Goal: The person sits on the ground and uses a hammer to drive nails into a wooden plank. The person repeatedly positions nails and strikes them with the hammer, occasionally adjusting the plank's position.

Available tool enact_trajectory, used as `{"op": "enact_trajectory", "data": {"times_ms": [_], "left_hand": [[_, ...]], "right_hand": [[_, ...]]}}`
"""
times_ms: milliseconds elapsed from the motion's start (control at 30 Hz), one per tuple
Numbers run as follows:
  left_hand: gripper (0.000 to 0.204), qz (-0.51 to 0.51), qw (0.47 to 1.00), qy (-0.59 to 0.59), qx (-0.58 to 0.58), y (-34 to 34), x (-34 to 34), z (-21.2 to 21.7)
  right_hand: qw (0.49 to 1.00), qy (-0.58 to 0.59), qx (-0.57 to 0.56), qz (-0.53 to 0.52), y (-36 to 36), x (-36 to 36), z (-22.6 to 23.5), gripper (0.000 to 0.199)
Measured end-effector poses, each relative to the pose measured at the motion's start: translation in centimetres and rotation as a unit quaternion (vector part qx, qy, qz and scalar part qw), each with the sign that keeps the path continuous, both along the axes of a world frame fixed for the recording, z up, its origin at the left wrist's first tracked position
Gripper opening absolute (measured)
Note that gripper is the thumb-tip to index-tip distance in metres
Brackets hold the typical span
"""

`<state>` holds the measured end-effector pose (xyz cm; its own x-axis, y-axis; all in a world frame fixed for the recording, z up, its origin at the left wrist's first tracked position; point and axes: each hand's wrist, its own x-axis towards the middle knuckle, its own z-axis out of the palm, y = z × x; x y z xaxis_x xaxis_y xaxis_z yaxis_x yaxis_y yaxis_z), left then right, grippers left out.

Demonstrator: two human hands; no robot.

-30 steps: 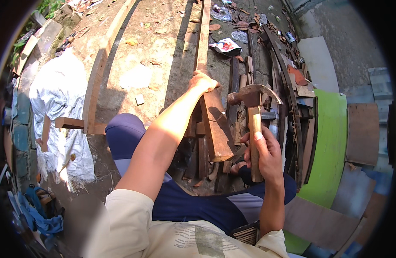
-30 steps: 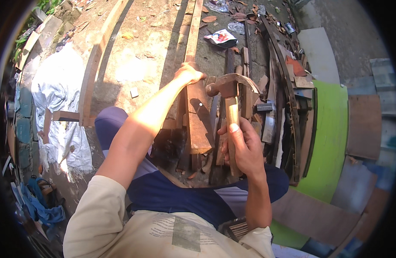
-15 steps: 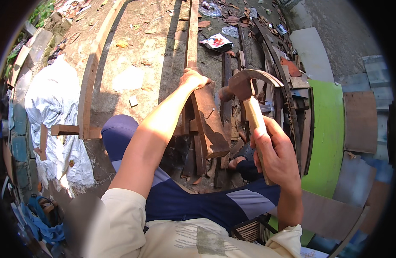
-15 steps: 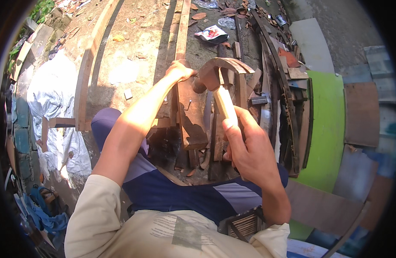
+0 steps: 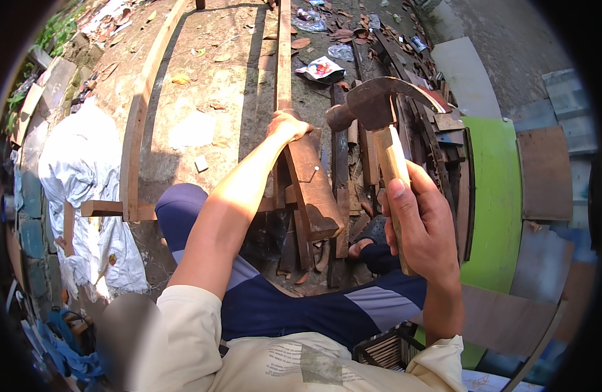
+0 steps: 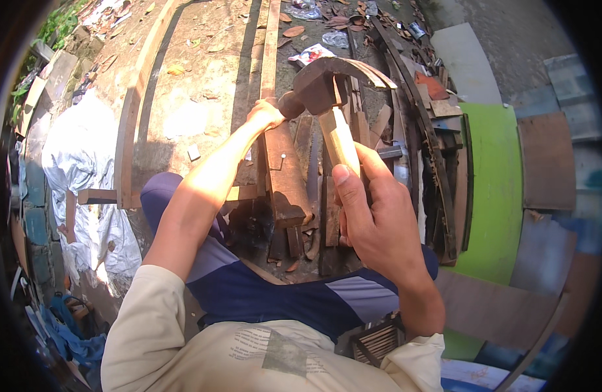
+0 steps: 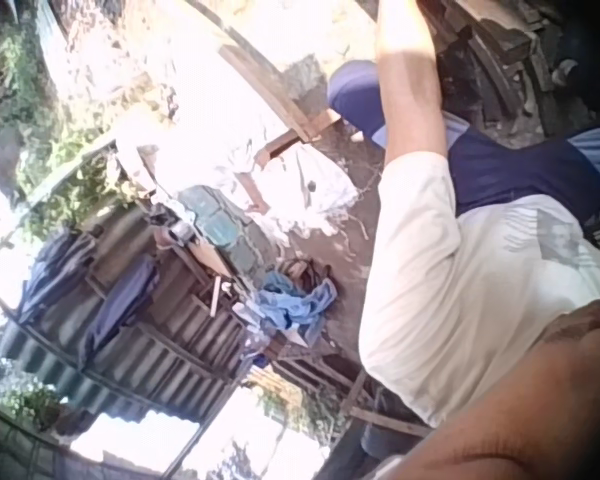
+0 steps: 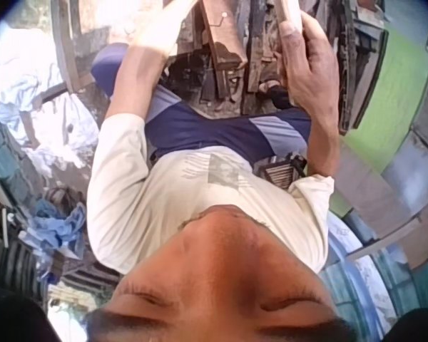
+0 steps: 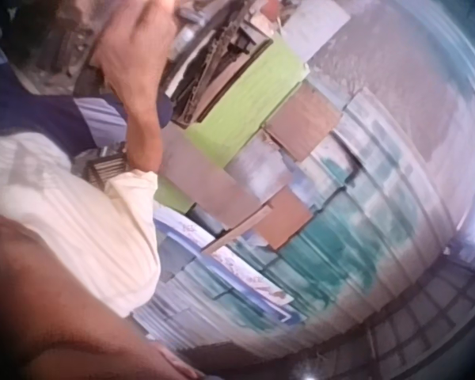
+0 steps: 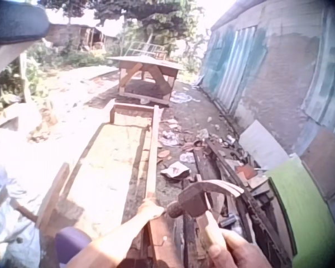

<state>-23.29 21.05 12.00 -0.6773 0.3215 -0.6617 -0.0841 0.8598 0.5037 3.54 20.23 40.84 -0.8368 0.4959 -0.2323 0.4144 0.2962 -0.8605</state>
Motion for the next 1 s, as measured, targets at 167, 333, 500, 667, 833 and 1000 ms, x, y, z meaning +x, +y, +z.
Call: {"op": "enact_trajectory", "data": {"times_ms": [167, 333, 500, 667, 833, 1000], "left_hand": [[0.132, -0.011, 1.000, -0.006, -0.005, 0.4, 0.3, 1.1], [0.122, -0.006, 1.000, 0.012, -0.005, 0.2, -0.3, -0.1], [0.128, -0.017, 1.000, 0.023, 0.003, 0.2, -0.2, -0.2], [0.128, 0.003, 1.000, 0.010, 0.009, 0.1, 0.5, 0.9], [0.118, 0.007, 0.998, 0.015, -0.057, 0.2, -1.0, -0.9], [0.117, 0.000, 1.000, 0.020, 0.008, -0.3, 0.8, 2.3]], "right_hand": [[0.986, -0.079, 0.137, 0.050, -0.3, 0.7, -2.1, 0.040], [0.988, -0.147, 0.030, 0.032, 0.5, 0.1, -0.5, 0.039], [0.998, -0.052, 0.027, -0.016, 0.1, -0.2, 0.0, 0.038], [0.979, -0.174, 0.058, 0.083, 1.5, -0.5, -0.2, 0.036], [1.000, -0.015, -0.004, -0.011, 0.8, -1.4, 1.7, 0.037], [0.994, 0.010, 0.105, -0.014, 0.9, -0.4, -1.2, 0.038]]}}
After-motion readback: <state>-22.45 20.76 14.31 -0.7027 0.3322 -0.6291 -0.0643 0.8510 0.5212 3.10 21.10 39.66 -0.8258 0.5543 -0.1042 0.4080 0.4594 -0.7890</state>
